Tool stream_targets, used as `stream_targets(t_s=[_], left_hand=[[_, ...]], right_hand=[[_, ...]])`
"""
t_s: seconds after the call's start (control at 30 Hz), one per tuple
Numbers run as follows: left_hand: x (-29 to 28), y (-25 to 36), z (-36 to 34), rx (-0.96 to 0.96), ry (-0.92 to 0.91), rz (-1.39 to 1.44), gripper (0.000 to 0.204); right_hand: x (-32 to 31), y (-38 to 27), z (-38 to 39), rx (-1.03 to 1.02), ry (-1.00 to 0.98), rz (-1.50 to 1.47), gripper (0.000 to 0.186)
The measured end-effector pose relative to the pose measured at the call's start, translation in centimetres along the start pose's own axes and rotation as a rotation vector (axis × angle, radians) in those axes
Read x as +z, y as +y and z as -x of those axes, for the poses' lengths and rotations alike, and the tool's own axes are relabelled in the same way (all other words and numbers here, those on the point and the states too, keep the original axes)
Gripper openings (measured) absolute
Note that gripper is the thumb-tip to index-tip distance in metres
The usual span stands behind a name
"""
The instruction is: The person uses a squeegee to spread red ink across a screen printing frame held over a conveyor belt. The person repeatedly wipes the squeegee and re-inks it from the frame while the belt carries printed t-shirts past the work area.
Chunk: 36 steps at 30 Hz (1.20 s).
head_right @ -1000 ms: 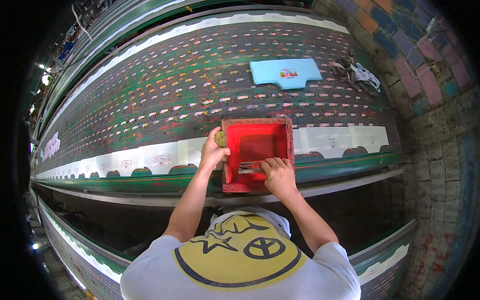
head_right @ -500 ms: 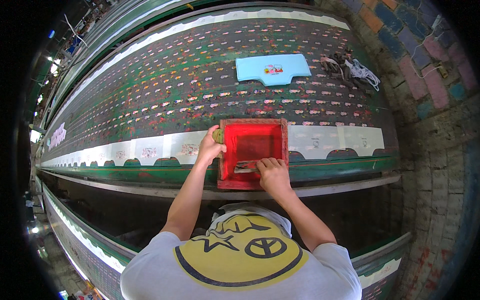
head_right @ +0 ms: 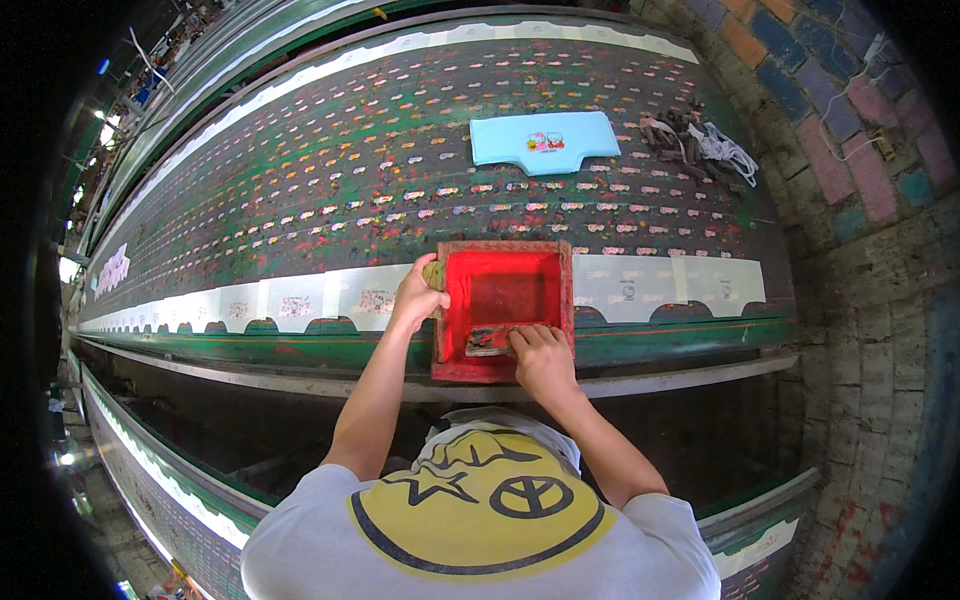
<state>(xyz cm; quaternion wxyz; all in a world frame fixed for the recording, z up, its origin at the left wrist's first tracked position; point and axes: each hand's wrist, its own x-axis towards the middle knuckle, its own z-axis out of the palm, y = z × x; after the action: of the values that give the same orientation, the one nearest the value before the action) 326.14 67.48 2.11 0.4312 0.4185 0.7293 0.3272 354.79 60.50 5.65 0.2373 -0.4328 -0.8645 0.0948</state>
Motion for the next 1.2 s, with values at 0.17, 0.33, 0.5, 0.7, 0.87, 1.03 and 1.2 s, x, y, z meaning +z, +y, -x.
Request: stream_targets(t_s=[0.17,0.33,0.5,0.7,0.87,1.03,1.2], left_hand=[[0.2,0.1,0.0,0.005,0.006,-0.021,0.099],[-0.1,0.4,0.3,-0.008,-0.002,-0.066,0.099],[-0.5,1.8,1.0,-0.016,-0.017,-0.155,0.098],[-0.2,1.5,0.9,0.011,0.0,-0.168,0.098],[-0.5,1.6,1.2,-0.02,-0.004,-0.182,0.098],[-0.1,0.0,0.3,0.017,0.008,-0.092,0.096],[1.0,2.8,0.9,0.028,0.021,-0.074,0.09]], right_hand=[[0.1,-0.2,-0.2,0.011,-0.01,0.004,0.025],[-0.8,-0.1,-0.6,0.009,-0.104,-0.011,0.015],[-1.0,2.5,-6.2,-0.001,-0.142,0.024,0.009],[2.0,5.3,-11.5,0.02,-0.028,0.026,0.011],[2.0,2.7,-5.0,-0.065,-0.022,0.093,0.018],[0.1,-0.2,-0.4,-0.07,-0.038,0.023,0.029],[-1.7,1.7,-1.0,-0.048,-0.013,-0.022,0.032]])
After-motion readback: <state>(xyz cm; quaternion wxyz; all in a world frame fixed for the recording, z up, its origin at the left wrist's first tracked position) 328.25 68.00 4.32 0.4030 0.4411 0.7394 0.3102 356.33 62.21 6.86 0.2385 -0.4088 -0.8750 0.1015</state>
